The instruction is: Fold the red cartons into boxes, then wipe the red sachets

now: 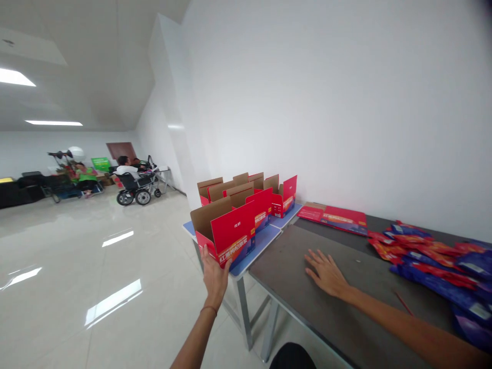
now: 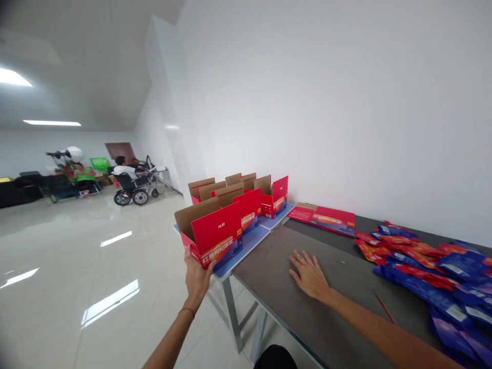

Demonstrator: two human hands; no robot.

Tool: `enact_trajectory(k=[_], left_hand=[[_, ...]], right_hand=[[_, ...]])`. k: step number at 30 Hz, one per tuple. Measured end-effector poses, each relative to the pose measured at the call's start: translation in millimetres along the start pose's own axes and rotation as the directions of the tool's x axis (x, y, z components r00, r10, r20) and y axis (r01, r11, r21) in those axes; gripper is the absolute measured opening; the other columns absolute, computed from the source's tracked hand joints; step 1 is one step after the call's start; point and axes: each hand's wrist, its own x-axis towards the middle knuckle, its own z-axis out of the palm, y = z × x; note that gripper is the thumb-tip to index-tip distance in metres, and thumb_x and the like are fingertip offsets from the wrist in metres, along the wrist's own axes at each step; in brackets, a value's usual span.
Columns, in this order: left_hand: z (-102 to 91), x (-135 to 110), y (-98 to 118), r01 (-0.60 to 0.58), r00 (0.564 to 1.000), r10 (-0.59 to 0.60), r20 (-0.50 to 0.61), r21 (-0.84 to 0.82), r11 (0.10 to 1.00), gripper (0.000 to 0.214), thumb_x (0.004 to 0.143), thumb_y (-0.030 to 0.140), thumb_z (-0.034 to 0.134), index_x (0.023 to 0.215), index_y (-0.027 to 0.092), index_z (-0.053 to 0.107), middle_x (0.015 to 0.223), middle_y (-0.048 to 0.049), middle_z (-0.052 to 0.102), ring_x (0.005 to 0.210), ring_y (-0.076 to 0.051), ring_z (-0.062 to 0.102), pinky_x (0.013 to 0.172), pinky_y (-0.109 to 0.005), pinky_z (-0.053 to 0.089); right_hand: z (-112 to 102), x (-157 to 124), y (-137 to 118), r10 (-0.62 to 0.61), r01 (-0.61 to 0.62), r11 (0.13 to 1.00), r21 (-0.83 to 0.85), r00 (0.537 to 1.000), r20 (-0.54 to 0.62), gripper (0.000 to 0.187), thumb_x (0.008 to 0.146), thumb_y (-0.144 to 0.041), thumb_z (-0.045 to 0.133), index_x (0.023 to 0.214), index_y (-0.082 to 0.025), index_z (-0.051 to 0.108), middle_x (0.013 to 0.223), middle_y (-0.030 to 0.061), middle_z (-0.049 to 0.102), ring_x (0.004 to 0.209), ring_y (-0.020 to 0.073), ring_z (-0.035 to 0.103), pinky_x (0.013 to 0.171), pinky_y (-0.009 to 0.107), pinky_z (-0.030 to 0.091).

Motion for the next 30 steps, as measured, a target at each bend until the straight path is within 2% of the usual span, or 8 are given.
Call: enact_trajectory(k=[5, 11, 17, 23, 26, 30], left_hand=[[21.4, 17, -5, -0.063, 0.998, 0.063, 0.01, 0.023, 0.998, 0.102, 0.093, 0.046, 0.069, 0.167, 0.01, 0.008, 0.168, -0.0282, 0.025, 0.158, -0.041, 0.029, 0.122, -0.057, 0.041], [43.8, 36, -8, -0.1, 0.994, 0.098, 0.048, 0.054, 0.993, 0.103, 0.092, 0.048, 0.069, 0.165, 0.008, 0.01, 0.166, -0.0302, 0.026, 0.157, -0.042, 0.03, 0.123, -0.057, 0.039], [58.4, 55, -11, -0.12, 0.985, 0.109, 0.137, 0.073, 0.99, 0.1, 0.091, 0.049, 0.068, 0.162, 0.005, 0.013, 0.163, -0.0321, 0.028, 0.155, -0.043, 0.033, 0.12, -0.055, 0.042], [66.2, 68, -7, -0.088, 0.975, 0.059, 0.216, 0.128, 0.988, 0.101, 0.085, 0.048, 0.068, 0.156, -0.004, 0.018, 0.161, -0.0369, 0.026, 0.156, -0.045, 0.027, 0.123, -0.055, 0.037], [63.4, 74, -9, -0.056, 0.975, 0.023, 0.223, 0.143, 0.988, 0.098, 0.082, 0.05, 0.07, 0.154, 0.0, 0.025, 0.161, -0.034, 0.029, 0.156, -0.044, 0.028, 0.123, -0.055, 0.036], [58.3, 79, -17, -0.035, 0.965, 0.001, 0.262, 0.126, 0.991, 0.107, 0.074, 0.055, 0.078, 0.154, 0.005, 0.028, 0.164, -0.0309, 0.024, 0.155, -0.045, 0.03, 0.121, -0.053, 0.039]], right_hand=[[8, -5, 5, 0.089, -0.091, 0.994, 0.062, 0.996, 0.027, 0.067, 0.107, -0.058, 0.031, 0.16, -0.021, 0.047, 0.169, 0.0103, 0.037, 0.156, 0.0374, 0.029, 0.126, 0.063, 0.021], [7, -6, 0, 0.1, -0.101, 0.992, 0.078, 0.995, 0.017, 0.065, 0.107, -0.056, 0.034, 0.159, -0.021, 0.048, 0.169, 0.0093, 0.037, 0.157, 0.0368, 0.028, 0.127, 0.061, 0.019], [9, -7, -2, 0.101, -0.1, 0.991, 0.085, 0.995, -0.017, 0.066, 0.106, -0.057, 0.035, 0.158, -0.02, 0.05, 0.168, 0.0091, 0.039, 0.156, 0.0367, 0.029, 0.128, 0.06, 0.019], [6, -9, -5, 0.091, -0.089, 0.994, 0.069, 0.996, -0.023, 0.066, 0.106, -0.056, 0.034, 0.158, -0.019, 0.05, 0.168, 0.0104, 0.039, 0.156, 0.0378, 0.03, 0.127, 0.06, 0.02], [7, -9, -5, 0.089, -0.087, 0.994, 0.071, 0.996, -0.028, 0.066, 0.106, -0.056, 0.035, 0.158, -0.019, 0.05, 0.167, 0.0109, 0.04, 0.156, 0.0381, 0.03, 0.127, 0.061, 0.021], [11, -9, -4, 0.083, -0.079, 0.994, 0.081, 0.996, -0.046, 0.066, 0.106, -0.057, 0.034, 0.157, -0.019, 0.052, 0.166, 0.0108, 0.041, 0.155, 0.0382, 0.031, 0.126, 0.061, 0.022]])
